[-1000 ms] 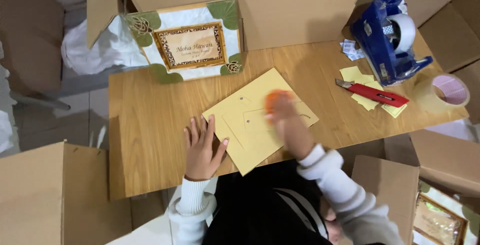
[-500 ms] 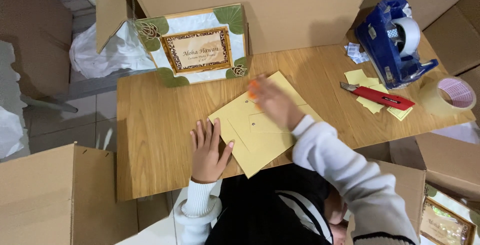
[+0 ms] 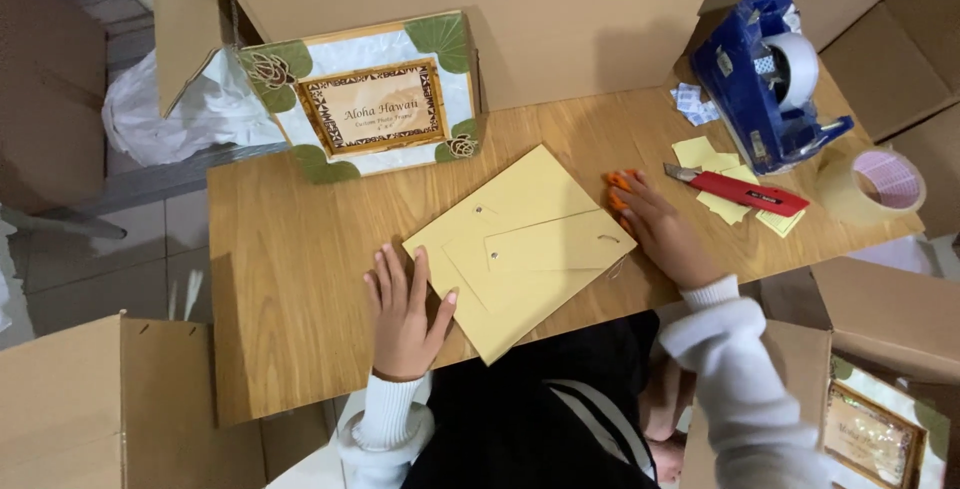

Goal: Cleaning picture frames with a cloth and placing them into protective envelopes.

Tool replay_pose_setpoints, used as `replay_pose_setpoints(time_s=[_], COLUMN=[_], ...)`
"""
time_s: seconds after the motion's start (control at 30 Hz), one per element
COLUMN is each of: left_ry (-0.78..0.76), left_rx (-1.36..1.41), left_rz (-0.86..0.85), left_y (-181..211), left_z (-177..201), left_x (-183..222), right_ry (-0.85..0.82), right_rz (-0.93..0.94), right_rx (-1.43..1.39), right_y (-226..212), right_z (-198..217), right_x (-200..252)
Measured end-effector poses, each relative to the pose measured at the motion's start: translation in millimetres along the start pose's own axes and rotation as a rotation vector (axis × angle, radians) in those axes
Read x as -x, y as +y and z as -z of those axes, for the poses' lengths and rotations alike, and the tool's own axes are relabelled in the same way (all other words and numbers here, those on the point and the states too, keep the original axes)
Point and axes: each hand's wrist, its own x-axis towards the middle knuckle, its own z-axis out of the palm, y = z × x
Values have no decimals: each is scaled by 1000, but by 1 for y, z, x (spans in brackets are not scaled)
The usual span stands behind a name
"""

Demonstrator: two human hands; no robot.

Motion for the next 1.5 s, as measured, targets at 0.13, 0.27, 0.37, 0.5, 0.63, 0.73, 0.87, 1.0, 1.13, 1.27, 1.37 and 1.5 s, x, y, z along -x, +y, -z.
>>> replay_pose_setpoints(time_s=[0.13, 0.27, 0.37, 0.5, 0.63, 0.73, 0.87, 1.0, 1.13, 1.27, 1.37, 1.5], left_ry=[1, -80, -196, -382, -318, -189, -120, -76, -206, 50, 63, 58], left_rx=[-96, -217, -72, -37, 150, 267, 387, 427, 474, 427, 427, 448], left_rz=[-96, -298, -467, -546, -600, -626, -596, -568, -581, -720, -741, -749], left_y=[14, 40, 85, 66, 48, 41, 45, 51, 48, 54, 56, 57], left_z=[13, 12, 26, -28, -55, -66, -61, -52, -51, -45, -40, -36], left_x=[-11, -28, -79, -114, -126, -122, -123, -122, -119, -125, -125, -128], right_ry=[142, 231, 227, 233, 325, 464, 908, 1145, 279, 473, 357, 160], right_rz=[-4, 7, -31, -68, -62, -34, -2, -190, 120, 38, -84, 132], right_rx=[-104, -15, 10, 24, -2, -54, -295, -228, -284, 14, 277, 185], right_y=[-17, 2, -4, -8, -11, -9, -75, -79, -129, -92, -89, -91], right_z=[14, -5, 1, 5, 7, 6, 3, -105, -75, -91, -74, -86], right_x=[14, 21, 24, 26, 24, 30, 43, 103, 80, 67, 48, 51])
